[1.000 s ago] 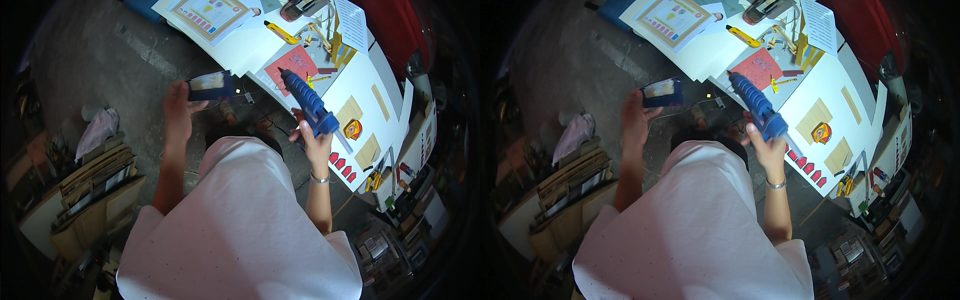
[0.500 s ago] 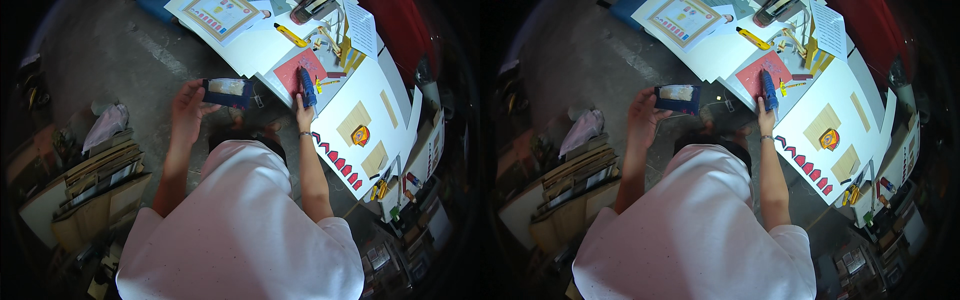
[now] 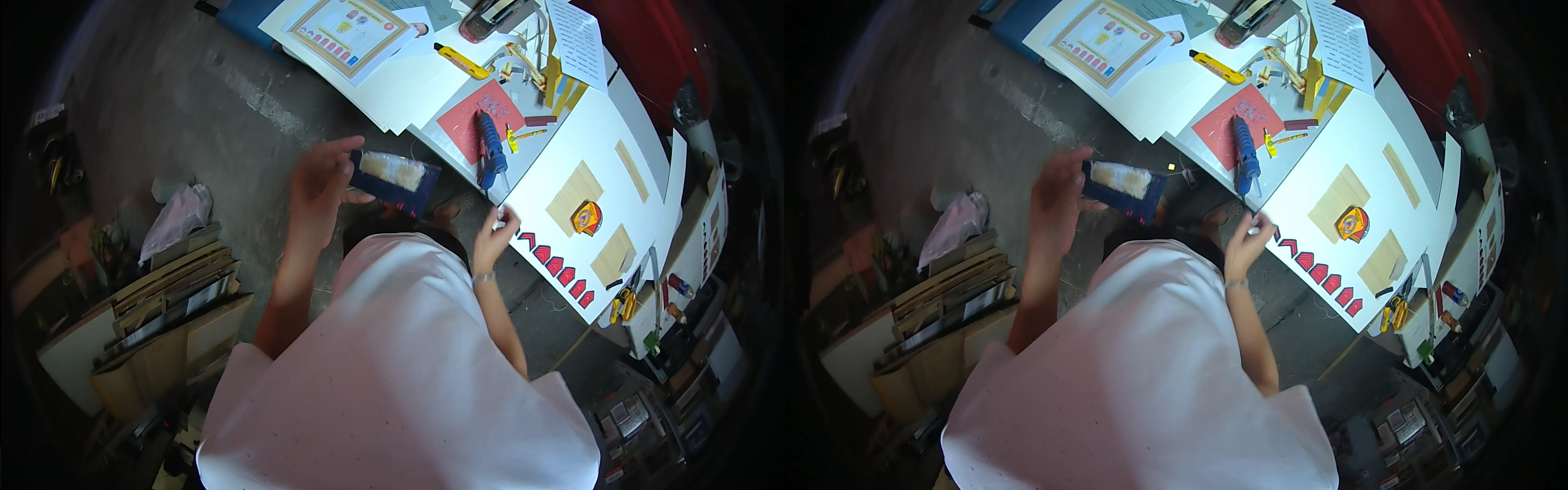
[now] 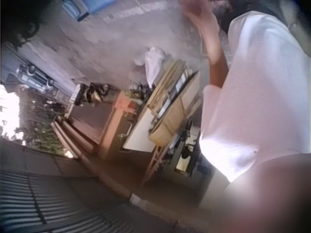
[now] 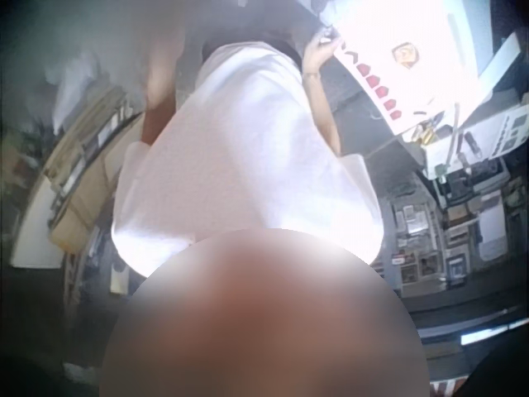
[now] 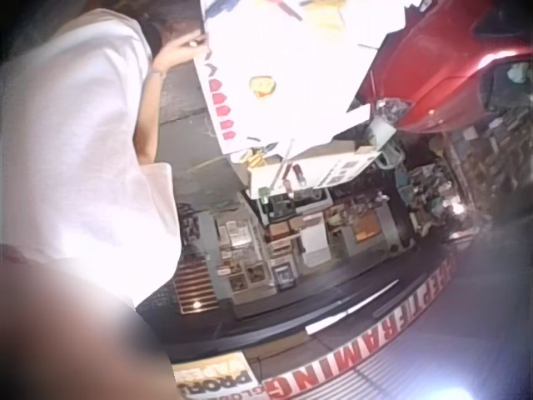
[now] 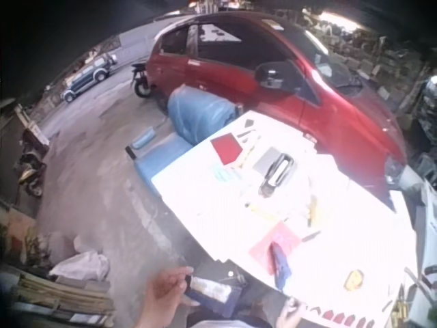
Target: The person cuts a dark blue fabric patch with yellow scissors, applies hot glue with a glue gun, and presses the patch onto a backing. They repeat this process for multiple patches, handling each one individually and placing them on the table.
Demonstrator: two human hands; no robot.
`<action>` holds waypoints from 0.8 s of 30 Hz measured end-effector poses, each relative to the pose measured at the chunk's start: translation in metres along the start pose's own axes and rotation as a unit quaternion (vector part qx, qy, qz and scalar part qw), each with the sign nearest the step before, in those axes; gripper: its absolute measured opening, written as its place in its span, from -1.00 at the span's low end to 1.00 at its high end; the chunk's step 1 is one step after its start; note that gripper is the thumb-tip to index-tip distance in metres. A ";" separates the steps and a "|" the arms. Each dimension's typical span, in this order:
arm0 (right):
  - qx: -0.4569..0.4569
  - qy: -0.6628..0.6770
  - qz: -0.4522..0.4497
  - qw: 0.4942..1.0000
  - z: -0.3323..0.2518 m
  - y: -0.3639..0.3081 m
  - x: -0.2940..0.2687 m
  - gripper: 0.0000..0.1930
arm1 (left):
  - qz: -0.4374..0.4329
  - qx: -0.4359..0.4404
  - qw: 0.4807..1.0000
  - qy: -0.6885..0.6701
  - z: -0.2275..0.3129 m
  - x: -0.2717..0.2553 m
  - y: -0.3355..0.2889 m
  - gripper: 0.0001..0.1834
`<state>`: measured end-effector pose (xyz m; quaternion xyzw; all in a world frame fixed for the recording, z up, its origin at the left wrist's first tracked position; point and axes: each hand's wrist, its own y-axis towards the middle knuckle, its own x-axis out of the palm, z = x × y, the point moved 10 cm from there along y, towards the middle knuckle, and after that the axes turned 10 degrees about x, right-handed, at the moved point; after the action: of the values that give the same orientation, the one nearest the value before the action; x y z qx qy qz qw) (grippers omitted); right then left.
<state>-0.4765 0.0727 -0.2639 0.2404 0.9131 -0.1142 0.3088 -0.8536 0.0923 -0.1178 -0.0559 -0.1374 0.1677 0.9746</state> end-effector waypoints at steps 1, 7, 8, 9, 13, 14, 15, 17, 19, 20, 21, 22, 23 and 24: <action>0.047 0.087 -0.071 0.993 -0.004 -0.008 -0.007 -0.67 | -0.008 -0.004 1.000 0.007 -0.001 0.003 -0.002 -0.70; 0.224 0.297 -0.454 0.810 -0.098 -0.028 -0.023 -0.65 | -0.145 -0.047 0.988 0.016 -0.021 0.056 -0.020 -0.73; 0.210 0.283 -0.513 0.783 -0.118 -0.030 -0.022 -0.63 | -0.163 -0.060 0.985 0.004 -0.025 0.066 -0.026 -0.74; 0.205 0.265 -0.541 0.772 -0.131 -0.031 -0.028 -0.65 | -0.179 -0.073 0.981 -0.007 -0.029 0.075 -0.032 -0.75; 0.253 0.252 -0.557 0.750 -0.146 -0.037 -0.055 -0.73 | -0.200 -0.096 0.975 -0.005 -0.035 0.092 -0.053 -0.76; 0.258 0.247 -0.558 0.749 -0.146 -0.040 -0.059 -0.74 | -0.215 -0.098 0.972 0.016 -0.036 0.095 -0.058 -0.76; 0.262 0.242 -0.558 0.749 -0.145 -0.041 -0.063 -0.75 | -0.228 -0.097 0.968 0.031 -0.037 0.099 -0.062 -0.76; 0.276 0.235 -0.553 0.750 -0.143 -0.041 -0.067 -0.78 | -0.244 -0.100 0.964 0.045 -0.040 0.103 -0.067 -0.76; 0.252 0.209 -0.578 0.748 -0.146 -0.042 -0.070 -0.79 | -0.248 -0.109 0.962 0.044 -0.042 0.105 -0.068 -0.76; 0.239 0.194 -0.589 0.747 -0.148 -0.042 -0.070 -0.79 | -0.254 -0.110 0.960 0.050 -0.042 0.107 -0.068 -0.77; 0.239 0.182 -0.595 0.745 -0.148 -0.042 -0.071 -0.80 | -0.260 -0.112 0.958 0.055 -0.042 0.108 -0.067 -0.77; 0.238 0.168 -0.601 0.745 -0.148 -0.042 -0.071 -0.81 | -0.262 -0.113 0.957 0.057 -0.042 0.109 -0.066 -0.78; 0.237 0.155 -0.604 0.745 -0.147 -0.042 -0.071 -0.82 | -0.268 -0.113 0.955 0.062 -0.041 0.111 -0.064 -0.78; 0.248 0.152 -0.610 0.738 -0.146 -0.044 -0.071 -0.83 | -0.270 -0.114 0.954 0.063 -0.040 0.112 -0.063 -0.78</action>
<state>-0.5240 0.0615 -0.1034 -0.2854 0.8386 -0.4622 -0.0402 -0.7206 0.0691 -0.1183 -0.1380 -0.1035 -0.1228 0.9773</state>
